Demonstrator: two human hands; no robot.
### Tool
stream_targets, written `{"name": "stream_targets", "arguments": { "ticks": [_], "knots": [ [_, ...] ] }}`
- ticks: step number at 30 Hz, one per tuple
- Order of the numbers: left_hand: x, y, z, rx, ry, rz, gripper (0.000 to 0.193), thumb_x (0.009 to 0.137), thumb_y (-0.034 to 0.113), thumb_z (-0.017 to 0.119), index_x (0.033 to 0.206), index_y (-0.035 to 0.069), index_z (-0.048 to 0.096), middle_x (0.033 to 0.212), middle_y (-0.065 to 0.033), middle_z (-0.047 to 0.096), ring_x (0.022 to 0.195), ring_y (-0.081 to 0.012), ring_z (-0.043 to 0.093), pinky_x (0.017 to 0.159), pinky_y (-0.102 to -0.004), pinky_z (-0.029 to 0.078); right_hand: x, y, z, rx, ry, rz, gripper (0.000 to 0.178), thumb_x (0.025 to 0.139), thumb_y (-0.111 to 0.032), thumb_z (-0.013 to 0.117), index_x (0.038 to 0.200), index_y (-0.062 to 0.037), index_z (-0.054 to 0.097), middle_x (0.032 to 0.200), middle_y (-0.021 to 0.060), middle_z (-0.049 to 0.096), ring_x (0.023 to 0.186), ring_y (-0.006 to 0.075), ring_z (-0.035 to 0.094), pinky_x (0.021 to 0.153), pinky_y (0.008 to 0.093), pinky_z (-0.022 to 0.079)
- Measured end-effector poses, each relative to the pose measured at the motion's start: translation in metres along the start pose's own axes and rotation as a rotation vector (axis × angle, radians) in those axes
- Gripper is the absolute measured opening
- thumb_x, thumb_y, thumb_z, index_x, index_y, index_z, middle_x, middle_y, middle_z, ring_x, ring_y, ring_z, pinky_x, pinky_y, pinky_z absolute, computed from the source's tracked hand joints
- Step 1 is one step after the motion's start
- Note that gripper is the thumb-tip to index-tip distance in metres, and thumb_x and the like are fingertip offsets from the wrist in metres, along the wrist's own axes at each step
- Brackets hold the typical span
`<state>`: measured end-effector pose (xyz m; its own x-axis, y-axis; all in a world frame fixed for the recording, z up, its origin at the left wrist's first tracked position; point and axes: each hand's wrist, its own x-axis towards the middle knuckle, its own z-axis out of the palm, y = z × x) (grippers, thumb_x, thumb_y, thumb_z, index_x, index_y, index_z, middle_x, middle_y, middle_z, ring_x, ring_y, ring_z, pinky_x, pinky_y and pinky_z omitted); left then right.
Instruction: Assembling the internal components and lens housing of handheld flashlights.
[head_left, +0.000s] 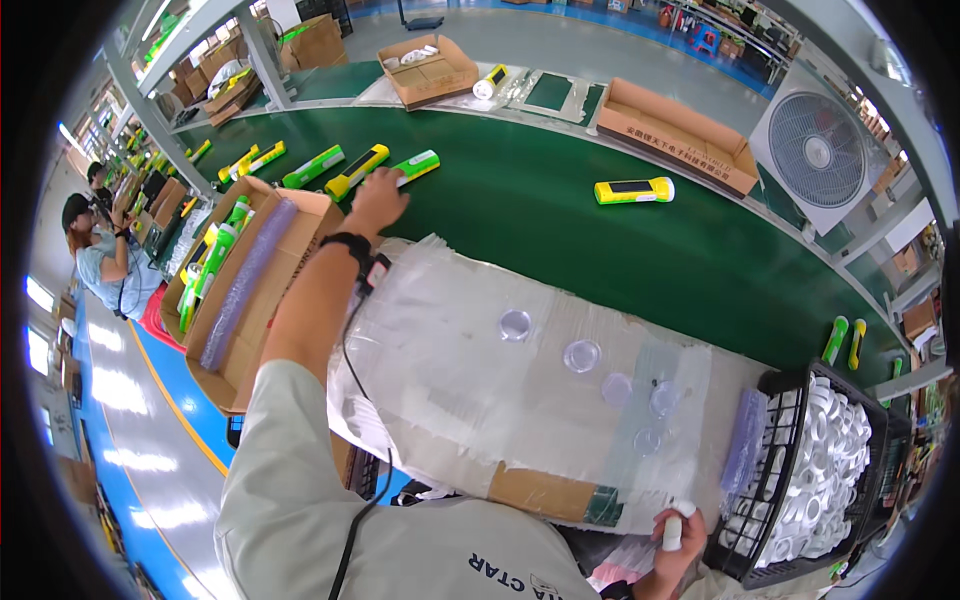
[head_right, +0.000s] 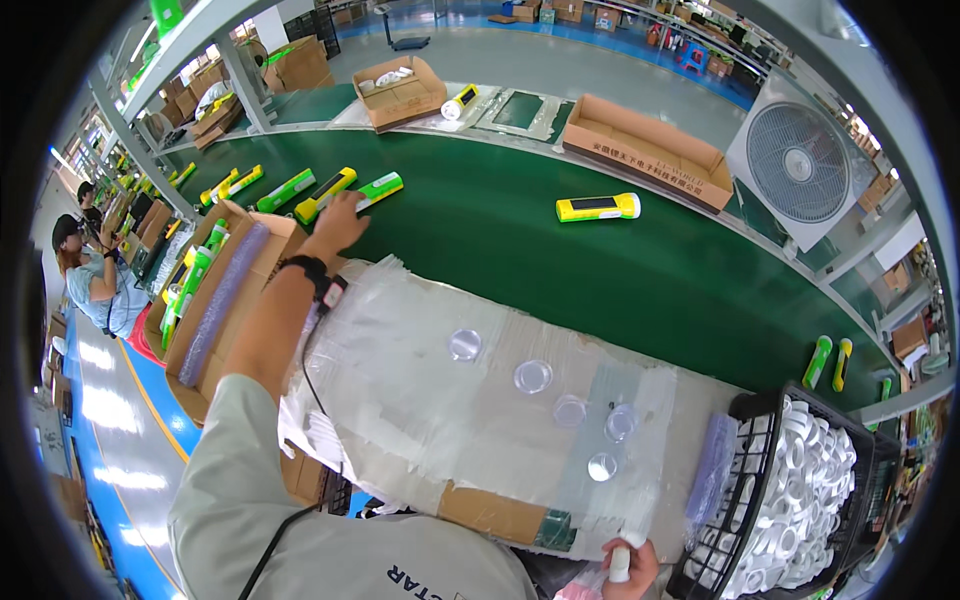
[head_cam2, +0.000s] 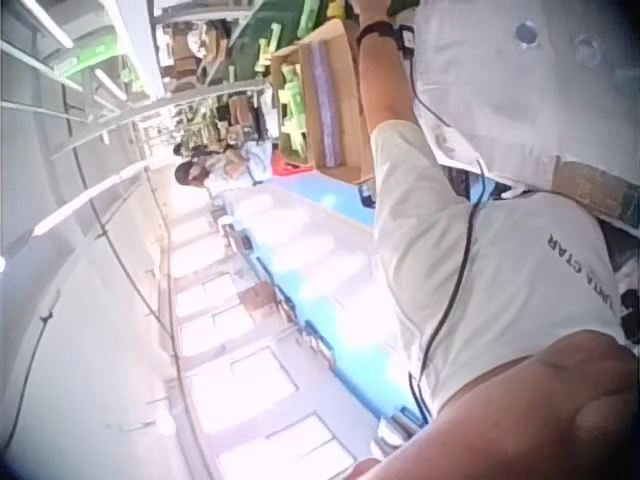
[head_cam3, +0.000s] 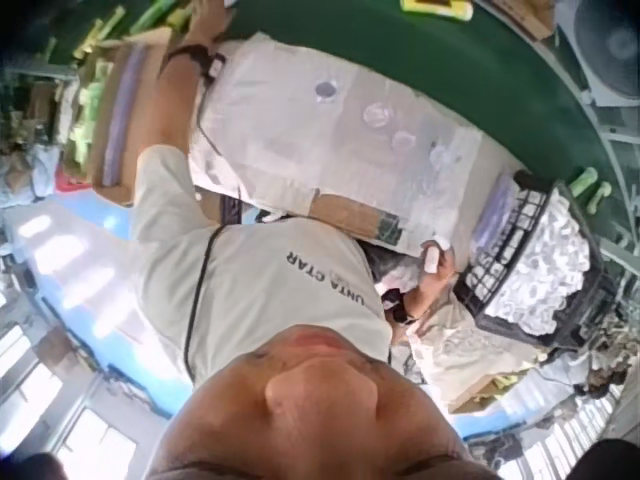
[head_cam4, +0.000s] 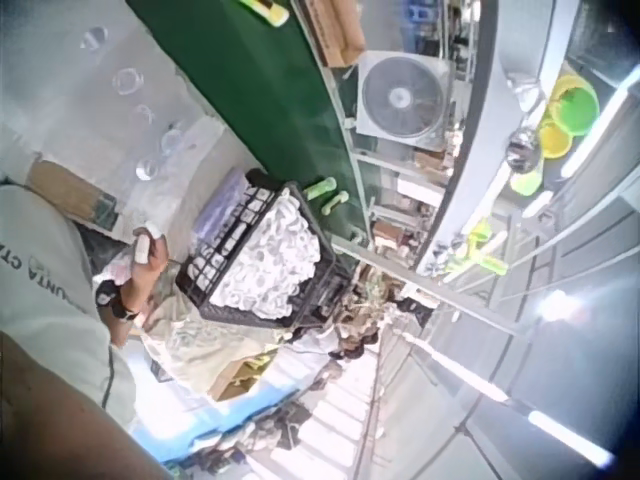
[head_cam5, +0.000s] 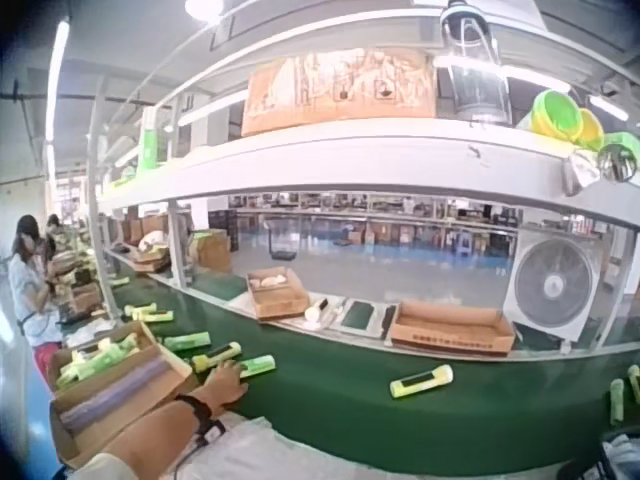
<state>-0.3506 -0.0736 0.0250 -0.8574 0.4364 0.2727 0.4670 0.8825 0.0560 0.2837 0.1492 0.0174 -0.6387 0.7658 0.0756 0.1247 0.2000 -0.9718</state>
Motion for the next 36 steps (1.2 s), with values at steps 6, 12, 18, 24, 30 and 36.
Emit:
{"name": "stream_targets", "arguments": {
  "ticks": [6, 12, 18, 24, 30, 36],
  "knots": [
    [0.038, -0.055, 0.008, 0.045, -0.255, -0.180, 0.062, 0.072, 0.020, 0.066, 0.129, 0.009, 0.043, 0.126, -0.0194, 0.050, 0.110, -0.0351, 0.053, 0.092, -0.0422, 0.044, 0.019, 0.001, -0.002, -0.001, 0.002, -0.039, 0.027, 0.089, -0.024, 0.055, 0.103, -0.0002, 0.054, 0.071, 0.0056, 0.058, 0.054, 0.0082, 0.051, 0.050, 0.0214, 0.040],
    [0.022, -0.019, -0.045, -0.102, 0.117, 0.110, 0.059, 0.068, 0.020, 0.068, 0.122, 0.009, 0.047, 0.108, -0.0195, 0.058, 0.100, -0.0377, 0.056, 0.087, -0.0408, 0.046, 0.035, -0.008, -0.003, -0.073, -0.069, -0.074, 0.024, 0.088, -0.020, 0.056, 0.102, -0.0002, 0.055, 0.074, 0.0059, 0.058, 0.063, 0.0107, 0.052, 0.058, 0.0232, 0.042],
    [-0.090, 0.071, -0.185, -0.579, 0.086, 0.199, 0.051, 0.070, 0.014, 0.065, 0.116, 0.008, 0.044, 0.101, -0.0199, 0.056, 0.097, -0.0363, 0.055, 0.082, -0.0381, 0.045, 0.031, -0.056, 0.008, -0.186, -0.112, -0.372, 0.021, 0.079, -0.007, 0.058, 0.099, 0.0004, 0.058, 0.074, 0.0081, 0.059, 0.064, 0.0181, 0.055, 0.061, 0.0281, 0.044],
    [-0.253, 0.163, -0.227, -0.856, -0.311, 0.748, 0.052, 0.070, 0.002, 0.066, 0.118, 0.008, 0.045, 0.107, -0.0099, 0.053, 0.097, -0.0213, 0.053, 0.082, -0.0319, 0.044, 0.032, -0.127, 0.083, -0.459, -0.061, -0.828, 0.066, 0.062, -0.010, 0.075, 0.123, -0.0036, 0.048, 0.118, 0.0196, 0.050, 0.109, 0.0368, 0.049, 0.095, 0.0434, 0.038],
    [-0.317, 0.199, -0.227, -1.040, -0.637, 0.692, 0.055, 0.071, 0.001, 0.071, 0.120, 0.009, 0.047, 0.114, -0.0077, 0.046, 0.093, -0.0153, 0.053, 0.079, -0.0271, 0.044, -0.006, -0.081, 0.108, -0.311, -0.204, -0.549, 0.059, 0.065, -0.011, 0.072, 0.119, -0.0056, 0.050, 0.092, 0.0156, 0.063, 0.082, 0.0336, 0.062, 0.069, 0.0396, 0.050],
    [-0.313, 0.193, -0.187, -1.370, -0.578, 0.836, 0.050, 0.071, 0.005, 0.074, 0.116, 0.011, 0.052, 0.115, -0.0061, 0.043, 0.091, -0.0144, 0.052, 0.076, -0.0253, 0.045, -0.012, -0.063, 0.100, -0.240, -0.207, -0.383, 0.057, 0.065, -0.010, 0.072, 0.118, -0.0054, 0.050, 0.094, 0.0166, 0.062, 0.085, 0.0347, 0.061, 0.072, 0.0398, 0.050]
  ]
}}
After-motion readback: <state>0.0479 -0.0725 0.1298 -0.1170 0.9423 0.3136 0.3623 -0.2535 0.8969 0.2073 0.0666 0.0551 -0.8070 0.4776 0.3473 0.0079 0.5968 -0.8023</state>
